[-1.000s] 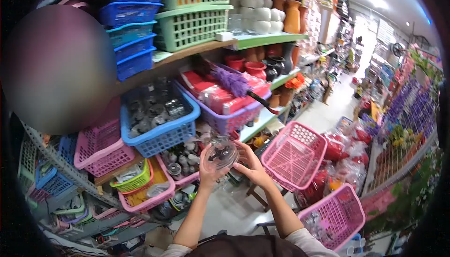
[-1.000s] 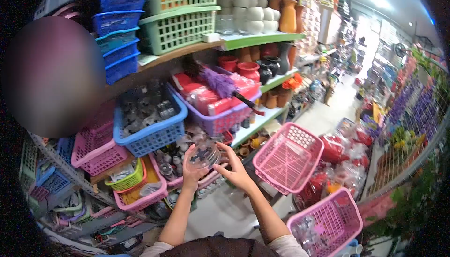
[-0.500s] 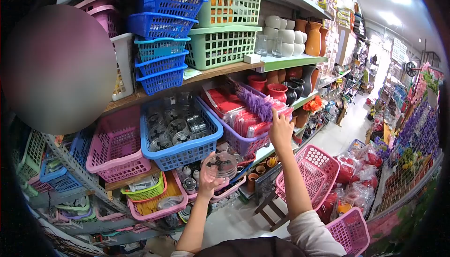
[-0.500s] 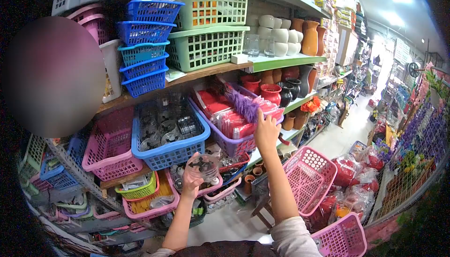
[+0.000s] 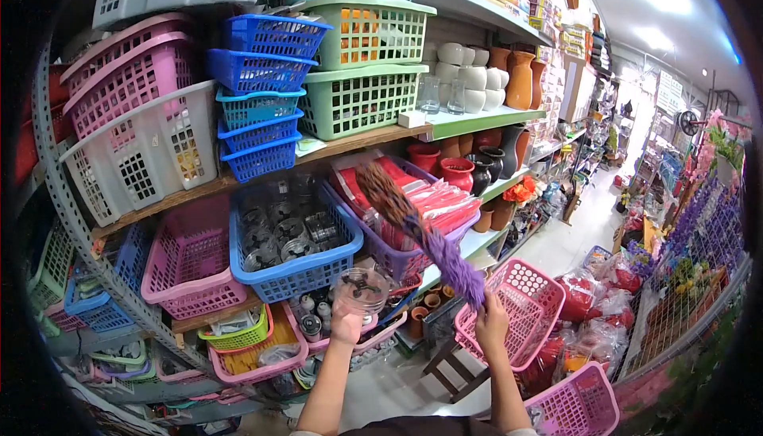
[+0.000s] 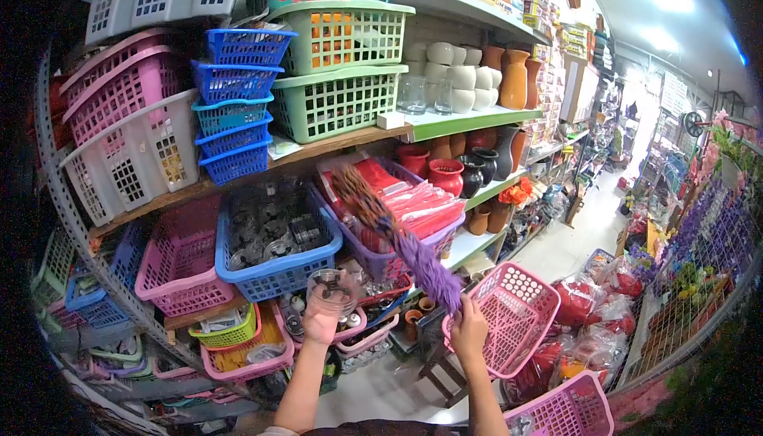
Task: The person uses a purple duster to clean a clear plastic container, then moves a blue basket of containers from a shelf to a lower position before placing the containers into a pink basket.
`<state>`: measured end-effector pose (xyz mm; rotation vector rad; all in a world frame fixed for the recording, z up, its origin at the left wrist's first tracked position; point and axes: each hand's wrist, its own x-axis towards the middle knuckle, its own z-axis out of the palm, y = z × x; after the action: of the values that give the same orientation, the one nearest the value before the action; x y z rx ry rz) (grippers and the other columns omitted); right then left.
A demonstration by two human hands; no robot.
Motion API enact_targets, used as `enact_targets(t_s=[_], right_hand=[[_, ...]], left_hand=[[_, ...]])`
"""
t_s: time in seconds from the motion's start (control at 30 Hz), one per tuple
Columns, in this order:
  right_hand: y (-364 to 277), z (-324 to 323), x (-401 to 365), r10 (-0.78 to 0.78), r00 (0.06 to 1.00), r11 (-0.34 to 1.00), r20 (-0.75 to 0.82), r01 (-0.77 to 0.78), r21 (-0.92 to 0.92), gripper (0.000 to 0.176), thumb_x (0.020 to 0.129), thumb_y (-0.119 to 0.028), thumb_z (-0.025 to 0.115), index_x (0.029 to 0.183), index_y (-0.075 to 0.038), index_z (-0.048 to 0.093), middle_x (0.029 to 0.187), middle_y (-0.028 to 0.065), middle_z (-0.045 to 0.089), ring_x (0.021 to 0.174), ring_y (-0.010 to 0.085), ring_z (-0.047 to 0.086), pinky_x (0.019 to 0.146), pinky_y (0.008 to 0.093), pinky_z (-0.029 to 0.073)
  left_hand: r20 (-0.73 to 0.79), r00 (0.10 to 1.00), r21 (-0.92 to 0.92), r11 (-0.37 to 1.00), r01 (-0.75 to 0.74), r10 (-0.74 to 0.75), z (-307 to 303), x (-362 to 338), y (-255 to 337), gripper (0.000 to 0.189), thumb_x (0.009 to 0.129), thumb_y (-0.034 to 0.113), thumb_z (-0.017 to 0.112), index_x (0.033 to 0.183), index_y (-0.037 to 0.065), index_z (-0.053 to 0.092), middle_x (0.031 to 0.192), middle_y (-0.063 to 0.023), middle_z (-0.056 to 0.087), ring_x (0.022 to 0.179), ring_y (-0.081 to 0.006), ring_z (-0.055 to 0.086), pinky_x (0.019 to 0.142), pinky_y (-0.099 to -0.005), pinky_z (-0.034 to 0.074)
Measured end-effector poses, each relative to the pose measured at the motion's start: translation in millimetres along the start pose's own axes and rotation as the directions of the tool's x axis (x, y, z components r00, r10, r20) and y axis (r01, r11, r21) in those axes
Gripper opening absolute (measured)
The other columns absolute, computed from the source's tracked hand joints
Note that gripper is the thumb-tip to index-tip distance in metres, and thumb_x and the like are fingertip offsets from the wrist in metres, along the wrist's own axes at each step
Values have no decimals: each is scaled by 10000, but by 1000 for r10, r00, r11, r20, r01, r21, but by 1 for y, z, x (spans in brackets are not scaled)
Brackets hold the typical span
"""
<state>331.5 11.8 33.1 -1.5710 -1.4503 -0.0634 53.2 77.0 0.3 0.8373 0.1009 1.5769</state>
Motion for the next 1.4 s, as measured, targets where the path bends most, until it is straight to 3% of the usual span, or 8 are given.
enact_targets(t_s=[0.33, 0.4, 0.73, 0.83, 0.93, 1.07, 1.23, 1.4], right_hand=[[26, -28, -80, -206, 978, 920, 17, 188, 344, 338, 716, 7, 552, 1053, -5, 573, 851, 177, 596, 738, 379, 583, 673, 408, 466], [28, -41, -85, -241, 913, 961, 330, 272, -52, 395, 676, 7, 541, 1069, -7, 578, 856, 168, 597, 737, 379, 589, 682, 435, 466], [37, -23, -105, -394, 894, 915, 211, 404, -4, 420, 630, -47, 579, 1045, 11, 597, 853, 183, 600, 703, 361, 603, 608, 408, 475], [41, -6, -114, -64, 987, 995, 150, 52, 82, 453, 586, -55, 591, 1037, -18, 608, 835, 154, 604, 728, 343, 600, 616, 399, 479], [49, -13, -102, -437, 899, 895, 3, 435, 94, 450, 593, -53, 586, 1042, -22, 604, 786, 148, 582, 674, 347, 585, 589, 408, 470], [38, -33, -88, -264, 956, 964, 129, 266, 2, 415, 554, -17, 548, 964, -23, 609, 693, 133, 505, 588, 331, 533, 518, 393, 425], [45, -38, -83, -347, 922, 937, 170, 346, 41, 415, 571, -2, 538, 979, -29, 606, 696, 138, 501, 592, 329, 531, 521, 400, 420], [47, -20, -95, -250, 952, 958, 177, 217, 186, 332, 662, -15, 569, 992, -10, 604, 758, 150, 563, 657, 359, 567, 602, 404, 457]], left_hand=[[-207, 973, -176, 982, 67, -104, 35, 1, 6, 538, 895, 500, 386, 1288, 137, 445, 1308, -82, 468, 1227, -238, 435, 1036, -459, 341], [-337, 933, -118, 989, 93, -128, 8, -6, -9, 597, 882, 599, 346, 1262, 152, 460, 1240, -20, 506, 1178, -217, 468, 973, -423, 381], [-265, 927, -278, 942, 189, -264, -2, -11, -1, 630, 828, 639, 368, 1281, 211, 458, 1253, -81, 511, 1125, -326, 503, 869, -510, 435], [-250, 939, -233, 956, 180, -238, 20, -14, 18, 628, 848, 609, 353, 1260, 150, 471, 1211, -95, 536, 1092, -321, 528, 900, -504, 430], [-269, 941, -227, 963, 145, -205, 29, -15, 25, 637, 840, 631, 357, 1232, 153, 508, 1193, -49, 558, 1105, -261, 519, 932, -464, 409], [-427, 872, -195, 966, 167, -238, 27, -26, 30, 575, 842, 603, 381, 1200, 177, 529, 1193, -30, 557, 1097, -242, 520, 919, -469, 407], [-80, 991, -218, 972, 90, -110, 5, -25, 24, 666, 843, 653, 354, 1283, 162, 443, 1234, -37, 522, 1140, -241, 488, 957, -429, 390], [-325, 894, -257, 939, 229, -307, 39, -31, 47, 584, 911, 559, 316, 1317, 149, 412, 1305, -42, 475, 1191, -247, 451, 1011, -409, 348]])
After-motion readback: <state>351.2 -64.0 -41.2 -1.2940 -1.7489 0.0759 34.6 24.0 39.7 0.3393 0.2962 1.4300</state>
